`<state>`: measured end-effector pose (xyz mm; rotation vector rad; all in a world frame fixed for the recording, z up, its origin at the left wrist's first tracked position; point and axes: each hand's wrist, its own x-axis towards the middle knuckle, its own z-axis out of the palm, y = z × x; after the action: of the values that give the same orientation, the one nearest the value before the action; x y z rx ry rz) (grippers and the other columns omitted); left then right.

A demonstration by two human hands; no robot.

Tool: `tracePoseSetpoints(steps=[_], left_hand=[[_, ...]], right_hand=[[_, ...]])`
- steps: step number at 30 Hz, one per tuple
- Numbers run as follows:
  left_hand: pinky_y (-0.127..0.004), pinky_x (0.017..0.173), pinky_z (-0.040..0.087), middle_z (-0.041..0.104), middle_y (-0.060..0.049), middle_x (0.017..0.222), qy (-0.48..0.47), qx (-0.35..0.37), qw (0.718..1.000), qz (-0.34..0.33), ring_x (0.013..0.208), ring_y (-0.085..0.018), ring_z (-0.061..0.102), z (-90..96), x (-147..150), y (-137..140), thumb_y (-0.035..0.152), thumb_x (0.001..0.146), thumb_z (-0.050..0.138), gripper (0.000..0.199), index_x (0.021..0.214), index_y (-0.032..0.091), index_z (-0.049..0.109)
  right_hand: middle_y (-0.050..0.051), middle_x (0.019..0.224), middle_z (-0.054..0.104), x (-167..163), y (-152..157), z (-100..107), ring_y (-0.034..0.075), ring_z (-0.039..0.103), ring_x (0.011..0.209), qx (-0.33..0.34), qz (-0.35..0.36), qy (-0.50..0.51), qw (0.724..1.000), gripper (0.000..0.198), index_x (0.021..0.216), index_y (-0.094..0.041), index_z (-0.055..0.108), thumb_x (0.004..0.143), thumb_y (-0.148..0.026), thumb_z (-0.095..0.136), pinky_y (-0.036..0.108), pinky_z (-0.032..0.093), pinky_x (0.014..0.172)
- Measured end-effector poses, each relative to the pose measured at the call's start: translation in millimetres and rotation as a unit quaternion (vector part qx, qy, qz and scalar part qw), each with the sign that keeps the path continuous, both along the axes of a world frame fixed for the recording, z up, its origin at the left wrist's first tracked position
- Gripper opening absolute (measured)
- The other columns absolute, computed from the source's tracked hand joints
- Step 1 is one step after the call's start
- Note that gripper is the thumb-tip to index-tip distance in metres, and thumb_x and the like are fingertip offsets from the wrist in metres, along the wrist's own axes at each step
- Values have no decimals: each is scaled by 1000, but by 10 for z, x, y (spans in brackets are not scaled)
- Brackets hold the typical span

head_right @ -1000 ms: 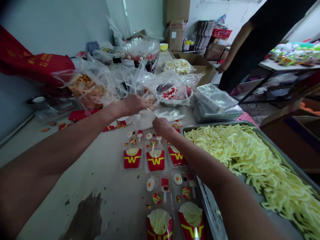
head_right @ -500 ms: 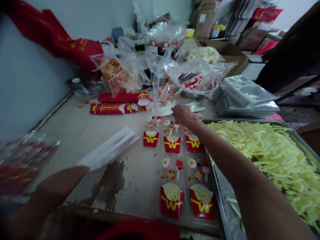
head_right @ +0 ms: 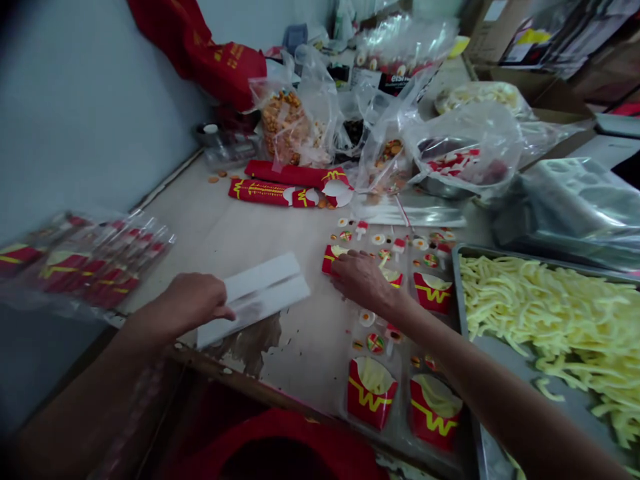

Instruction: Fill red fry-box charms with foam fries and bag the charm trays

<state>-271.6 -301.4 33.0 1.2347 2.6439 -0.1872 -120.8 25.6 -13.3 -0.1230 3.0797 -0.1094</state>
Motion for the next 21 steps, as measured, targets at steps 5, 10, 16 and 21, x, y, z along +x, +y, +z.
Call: tracePoseSetpoints(steps=[5, 10, 16, 21], left_hand=[[-34, 69, 47, 76, -12, 88, -77, -134, 987, -52, 86, -30, 72, 109, 11, 258, 35, 81, 75, 16, 85, 19, 77], [-34, 79, 47, 71, -12, 116, -9, 93, 995, 39, 106, -29, 65, -290, -168, 621, 60, 77, 78, 52, 109, 20, 71], [-29, 68, 40, 73, -2, 79, -203, 147, 963, 96, 75, -19, 64, -637, -735, 858, 47, 76, 80, 25, 77, 23, 77], [-28, 65, 38, 72, -1, 74, -220, 210, 944, 130, 70, -17, 60, -511, -1059, 700, 40, 66, 86, 19, 73, 23, 80]], right_hand=[[7, 87, 71, -189, -163, -46, 21, 64, 83, -59, 2, 10, 998, 18, 90, -19, 69, 96, -26, 53, 33, 42, 71], [12, 134, 66, -416, 46, 174, 31, 59, 122, -83, 89, -9, 993, 51, 134, -20, 62, 83, -23, 71, 42, 48, 97], [13, 166, 33, -728, 511, 136, 40, 26, 152, 20, 175, -106, 979, 115, 161, -26, 29, 59, -10, 80, 58, 31, 116], [13, 137, 61, -1027, 527, 23, 35, 53, 126, 56, 230, -82, 968, 100, 151, -24, 46, 59, -22, 84, 52, 39, 107]])
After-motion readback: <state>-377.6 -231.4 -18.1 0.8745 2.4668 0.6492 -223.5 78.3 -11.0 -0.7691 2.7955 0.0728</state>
